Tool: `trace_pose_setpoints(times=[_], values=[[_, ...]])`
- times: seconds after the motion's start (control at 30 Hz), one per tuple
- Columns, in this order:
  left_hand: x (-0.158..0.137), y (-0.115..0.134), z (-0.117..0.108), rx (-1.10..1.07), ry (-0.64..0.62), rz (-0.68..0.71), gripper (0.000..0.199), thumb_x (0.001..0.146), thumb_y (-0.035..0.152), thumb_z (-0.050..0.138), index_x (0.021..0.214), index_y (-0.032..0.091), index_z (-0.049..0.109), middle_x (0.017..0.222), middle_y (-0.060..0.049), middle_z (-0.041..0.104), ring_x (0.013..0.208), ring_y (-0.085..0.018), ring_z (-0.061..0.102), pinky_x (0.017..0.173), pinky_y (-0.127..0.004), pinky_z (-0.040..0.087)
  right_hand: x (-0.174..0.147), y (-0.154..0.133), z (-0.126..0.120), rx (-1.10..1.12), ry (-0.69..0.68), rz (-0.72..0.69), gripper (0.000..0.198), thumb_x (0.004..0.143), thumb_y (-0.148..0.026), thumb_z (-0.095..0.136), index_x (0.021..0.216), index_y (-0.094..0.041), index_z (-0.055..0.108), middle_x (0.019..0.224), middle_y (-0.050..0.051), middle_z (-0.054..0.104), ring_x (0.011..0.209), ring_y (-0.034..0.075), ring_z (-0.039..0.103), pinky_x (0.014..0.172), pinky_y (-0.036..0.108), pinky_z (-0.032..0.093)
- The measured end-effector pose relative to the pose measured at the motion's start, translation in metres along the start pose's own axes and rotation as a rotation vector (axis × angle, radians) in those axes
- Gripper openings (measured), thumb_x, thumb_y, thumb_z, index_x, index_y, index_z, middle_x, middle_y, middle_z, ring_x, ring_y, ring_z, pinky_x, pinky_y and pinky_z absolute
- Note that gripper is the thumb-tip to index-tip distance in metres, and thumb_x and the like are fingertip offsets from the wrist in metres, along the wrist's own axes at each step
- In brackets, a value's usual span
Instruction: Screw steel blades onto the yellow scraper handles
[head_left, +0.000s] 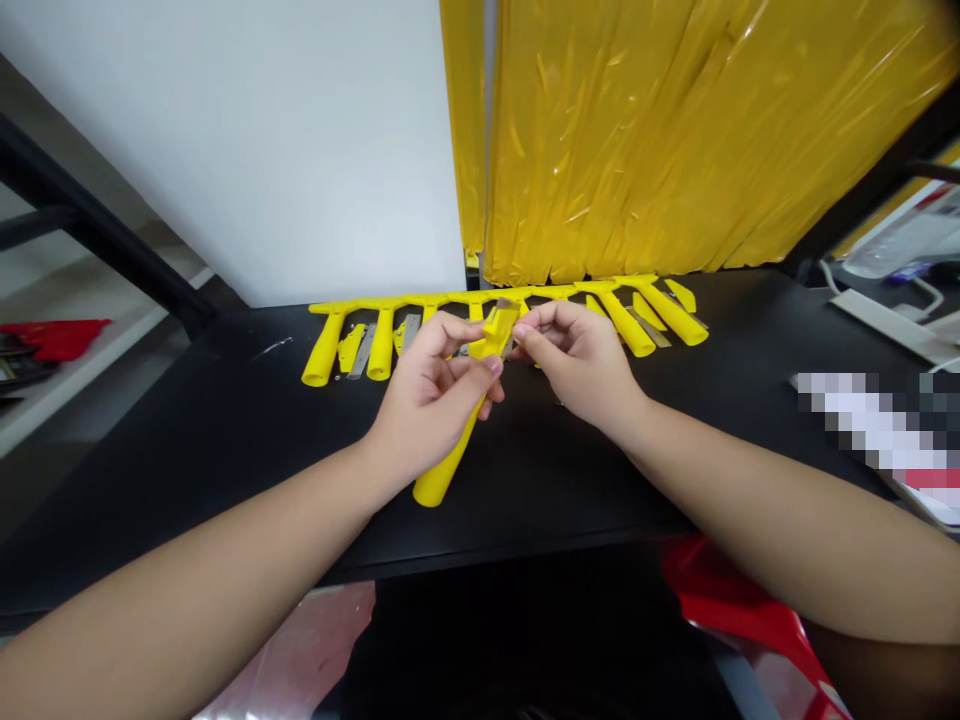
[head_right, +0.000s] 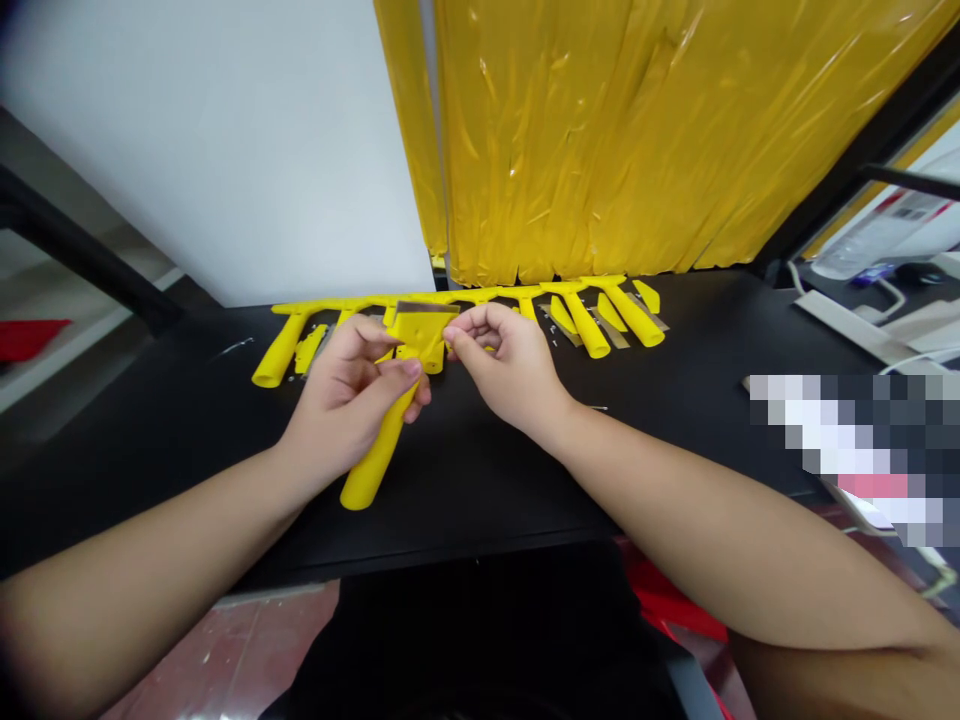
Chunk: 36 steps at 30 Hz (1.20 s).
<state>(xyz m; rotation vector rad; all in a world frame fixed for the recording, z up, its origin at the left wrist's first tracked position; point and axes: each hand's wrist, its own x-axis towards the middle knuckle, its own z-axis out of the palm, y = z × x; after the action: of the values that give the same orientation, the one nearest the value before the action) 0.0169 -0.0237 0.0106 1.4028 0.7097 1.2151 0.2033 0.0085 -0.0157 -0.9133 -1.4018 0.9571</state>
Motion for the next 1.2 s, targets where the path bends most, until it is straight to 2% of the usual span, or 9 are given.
trace_pose_setpoints(times=[0.3, 0.47, 0.57, 0.7, 0.77, 0.9, 1.03, 1.1, 1.2], values=[[-0.008, -0.005, -0.005, 0.275, -0.011, 0.161, 0.021, 0.092, 0.016, 0.079, 0.109, 0.024, 0.070, 0.144, -0.010, 0.068, 0.089, -0.017, 0.073, 0.068, -0.028, 0.057, -0.001, -0.010, -0.006, 0.463, -0.208, 0.437, 0.028, 0.086, -0.042, 0.088, 0.086, -0.020, 0.070, 0.076, 0.002, 0.072, 0.074, 0.017, 0.072, 0.082, 0.039, 0.070], [-0.011, -0.001, -0.007, 0.399, -0.046, 0.218, 0.024, 0.087, 0.010, 0.081, 0.106, 0.024, 0.075, 0.141, -0.013, 0.071, 0.129, -0.031, 0.067, 0.091, -0.038, 0.060, 0.001, -0.013, -0.010, 0.468, -0.281, 0.489, 0.025, 0.091, -0.040, 0.083, 0.082, -0.020, 0.069, 0.073, 0.002, 0.069, 0.068, 0.016, 0.069, 0.081, 0.038, 0.070], [-0.010, 0.000, -0.007, 0.336, -0.057, 0.174, 0.022, 0.088, 0.012, 0.081, 0.105, 0.023, 0.071, 0.131, -0.012, 0.073, 0.110, -0.026, 0.073, 0.078, -0.033, 0.060, 0.006, -0.019, -0.020, 0.186, -0.332, 0.359, 0.034, 0.097, -0.050, 0.075, 0.081, -0.020, 0.071, 0.074, 0.003, 0.069, 0.062, 0.016, 0.066, 0.065, 0.035, 0.066], [-0.002, -0.002, -0.010, 0.101, -0.066, 0.037, 0.021, 0.096, 0.020, 0.074, 0.103, 0.025, 0.055, 0.089, 0.001, 0.068, 0.063, -0.012, 0.066, 0.051, -0.023, 0.049, 0.015, -0.028, -0.058, -0.559, -0.253, -0.081, 0.026, 0.094, -0.041, 0.079, 0.077, -0.021, 0.075, 0.067, 0.000, 0.068, 0.055, 0.013, 0.055, 0.052, 0.029, 0.045], [0.004, -0.002, -0.013, -0.019, -0.057, -0.052, 0.022, 0.096, 0.021, 0.071, 0.101, 0.025, 0.050, 0.078, 0.003, 0.063, 0.059, -0.012, 0.063, 0.049, -0.022, 0.047, 0.018, -0.029, -0.078, -0.762, -0.478, -0.076, 0.013, 0.086, -0.036, 0.085, 0.085, -0.024, 0.079, 0.071, -0.001, 0.073, 0.054, 0.013, 0.057, 0.051, 0.030, 0.040], [0.014, -0.004, -0.018, -0.226, 0.012, -0.244, 0.023, 0.091, 0.016, 0.071, 0.099, 0.022, 0.050, 0.074, 0.001, 0.063, 0.059, -0.012, 0.062, 0.047, -0.017, 0.043, 0.019, -0.026, -0.089, -1.028, -0.778, 0.136, 0.031, 0.068, -0.033, 0.095, 0.094, -0.025, 0.080, 0.082, 0.001, 0.078, 0.063, 0.018, 0.067, 0.051, 0.029, 0.040], [0.021, -0.004, -0.020, -0.350, 0.078, -0.373, 0.025, 0.086, 0.010, 0.070, 0.096, 0.021, 0.050, 0.079, -0.001, 0.063, 0.056, -0.009, 0.060, 0.044, -0.015, 0.040, 0.017, -0.034, -0.085, -1.018, -0.879, 0.262, 0.022, 0.085, -0.030, 0.079, 0.107, -0.024, 0.080, 0.086, 0.002, 0.078, 0.072, 0.019, 0.071, 0.061, 0.031, 0.048], [0.023, -0.002, -0.020, -0.389, 0.090, -0.436, 0.024, 0.086, 0.009, 0.069, 0.095, 0.020, 0.050, 0.079, -0.001, 0.062, 0.054, -0.008, 0.057, 0.043, -0.014, 0.040, 0.017, -0.043, -0.089, -0.844, -0.803, 0.143, 0.022, 0.091, -0.033, 0.075, 0.111, -0.023, 0.080, 0.089, 0.003, 0.078, 0.075, 0.020, 0.072, 0.065, 0.032, 0.052], [0.023, 0.002, -0.019, -0.438, 0.088, -0.521, 0.020, 0.089, 0.009, 0.066, 0.094, 0.021, 0.049, 0.078, -0.001, 0.060, 0.052, -0.007, 0.054, 0.042, -0.013, 0.039, 0.018, -0.052, -0.095, -0.448, -0.451, -0.206, 0.034, 0.093, -0.035, 0.080, 0.126, -0.026, 0.075, 0.096, 0.004, 0.077, 0.082, 0.021, 0.074, 0.073, 0.036, 0.060]])
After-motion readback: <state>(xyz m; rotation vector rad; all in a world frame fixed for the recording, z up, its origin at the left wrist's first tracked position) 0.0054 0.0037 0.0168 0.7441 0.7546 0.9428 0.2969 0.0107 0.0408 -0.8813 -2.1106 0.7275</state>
